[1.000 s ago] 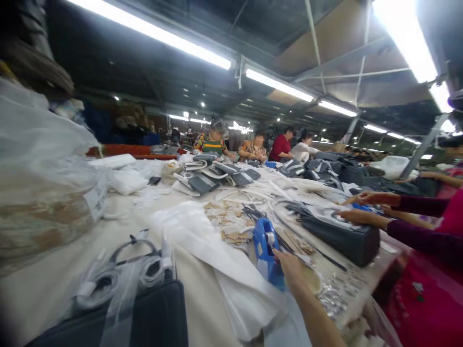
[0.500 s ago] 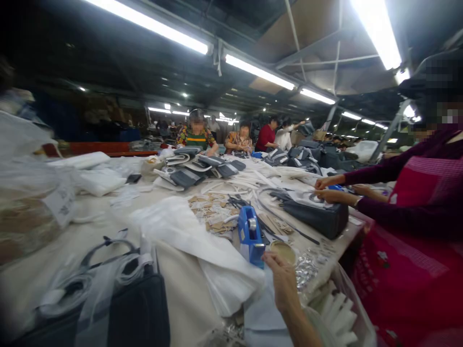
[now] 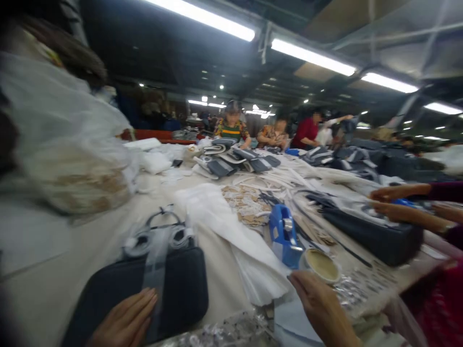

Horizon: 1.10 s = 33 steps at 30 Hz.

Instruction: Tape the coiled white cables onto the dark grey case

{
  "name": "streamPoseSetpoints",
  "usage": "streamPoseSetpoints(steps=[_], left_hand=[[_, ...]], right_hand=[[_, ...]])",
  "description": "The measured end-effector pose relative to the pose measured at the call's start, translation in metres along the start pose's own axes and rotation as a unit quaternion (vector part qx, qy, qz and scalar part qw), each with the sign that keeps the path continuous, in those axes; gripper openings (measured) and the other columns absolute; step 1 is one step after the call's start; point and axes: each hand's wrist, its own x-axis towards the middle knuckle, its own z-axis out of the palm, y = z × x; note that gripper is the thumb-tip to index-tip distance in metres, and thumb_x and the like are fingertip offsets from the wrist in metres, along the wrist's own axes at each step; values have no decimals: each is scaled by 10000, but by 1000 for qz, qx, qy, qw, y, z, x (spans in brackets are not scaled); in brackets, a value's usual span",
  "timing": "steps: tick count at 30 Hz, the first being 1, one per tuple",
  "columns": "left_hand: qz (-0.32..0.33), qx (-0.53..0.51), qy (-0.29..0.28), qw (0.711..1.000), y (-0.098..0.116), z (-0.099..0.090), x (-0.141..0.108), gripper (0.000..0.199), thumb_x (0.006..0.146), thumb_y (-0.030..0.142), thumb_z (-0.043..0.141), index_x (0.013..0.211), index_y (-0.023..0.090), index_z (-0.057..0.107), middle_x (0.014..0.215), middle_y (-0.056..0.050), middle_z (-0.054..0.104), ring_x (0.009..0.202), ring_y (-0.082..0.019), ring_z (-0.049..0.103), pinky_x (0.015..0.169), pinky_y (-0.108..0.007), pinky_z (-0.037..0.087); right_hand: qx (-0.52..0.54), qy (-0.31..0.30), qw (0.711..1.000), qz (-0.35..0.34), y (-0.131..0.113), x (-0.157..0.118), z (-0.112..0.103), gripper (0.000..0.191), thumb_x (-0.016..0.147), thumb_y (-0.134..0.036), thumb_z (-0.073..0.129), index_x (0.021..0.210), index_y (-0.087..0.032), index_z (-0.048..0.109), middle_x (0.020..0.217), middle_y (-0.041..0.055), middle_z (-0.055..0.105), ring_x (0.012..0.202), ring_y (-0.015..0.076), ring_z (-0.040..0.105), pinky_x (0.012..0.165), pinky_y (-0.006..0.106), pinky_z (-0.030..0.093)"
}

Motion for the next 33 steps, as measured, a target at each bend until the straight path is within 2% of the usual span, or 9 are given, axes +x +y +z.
streamPoseSetpoints(steps=[3, 8, 12, 15, 19, 24, 27, 29, 33], left_hand=[[-69, -13, 2, 997, 12, -19, 19, 313, 870, 91, 389, 1072, 140, 623, 1045, -50, 696, 1016, -160, 618, 868, -281, 511], [-115, -27, -27, 993, 19, -19, 24, 318, 863, 88, 382, 1088, 109, 606, 1059, -67, 690, 1024, -179, 612, 871, -324, 525], [-139, -45, -29, 989, 21, -15, 17, 321, 853, 94, 391, 1089, 110, 608, 1078, -62, 684, 1042, -190, 602, 902, -330, 503], [-147, -56, -19, 987, 23, -7, 11, 333, 843, 109, 393, 1099, 111, 606, 1106, -63, 674, 1076, -196, 578, 932, -329, 473], [-164, -64, 1, 984, 25, 4, 4, 316, 850, 150, 402, 1083, 132, 615, 1103, -64, 673, 1121, -178, 540, 984, -316, 422], [-166, -72, -19, 983, 25, 7, 1, 327, 835, 157, 434, 1115, 123, 599, 1114, -67, 666, 1150, -175, 516, 1006, -314, 400], [-163, -87, -26, 982, 24, 3, 4, 340, 824, 149, 435, 1124, 114, 592, 1126, -70, 657, 1132, -187, 526, 997, -322, 409], [-163, -91, -19, 982, 23, 1, 6, 344, 827, 131, 411, 1118, 107, 592, 1113, -76, 655, 1108, -197, 540, 989, -329, 419], [-174, -84, -6, 981, 24, -3, 11, 356, 832, 91, 331, 1055, 102, 609, 1019, -99, 655, 998, -214, 591, 936, -349, 472]], right_hand=[[-12, -194, 953, -233, -72, 26, 12, 206, 875, -317, 494, 727, -271, 629, 606, -13, 611, 511, 142, 579, 473, 230, 419], [-75, -378, 813, -436, -193, 74, 83, 221, 871, -152, 505, 680, -221, 594, 658, -16, 628, 564, 113, 562, 504, 222, 360], [-224, -397, 729, -511, -225, 103, 154, 86, 786, -122, 610, 743, -166, 670, 702, 45, 700, 595, 149, 616, 485, 245, 321], [-252, -414, 705, -518, -229, 114, 188, 70, 769, -125, 641, 780, -154, 704, 708, 72, 720, 599, 171, 643, 466, 251, 305], [-274, -422, 708, -496, -235, 118, 209, 15, 719, -176, 715, 733, -180, 717, 658, 54, 715, 582, 173, 649, 447, 238, 301], [-295, -372, 766, -433, -246, 140, 217, 343, 500, -343, 870, 711, -132, 701, 652, 101, 693, 579, 235, 641, 462, 258, 360], [-293, -323, 796, -419, -243, 144, 206, 275, 649, -256, 796, 853, -114, 678, 749, 114, 691, 681, 246, 647, 563, 285, 428], [-272, -283, 818, -419, -232, 128, 195, 67, 813, -142, 607, 860, -134, 655, 799, 103, 676, 742, 223, 631, 635, 300, 451], [-109, -218, 856, -457, -189, 61, 189, 291, 802, -26, 424, 960, -142, 639, 964, 111, 675, 903, 221, 604, 794, 364, 489]])
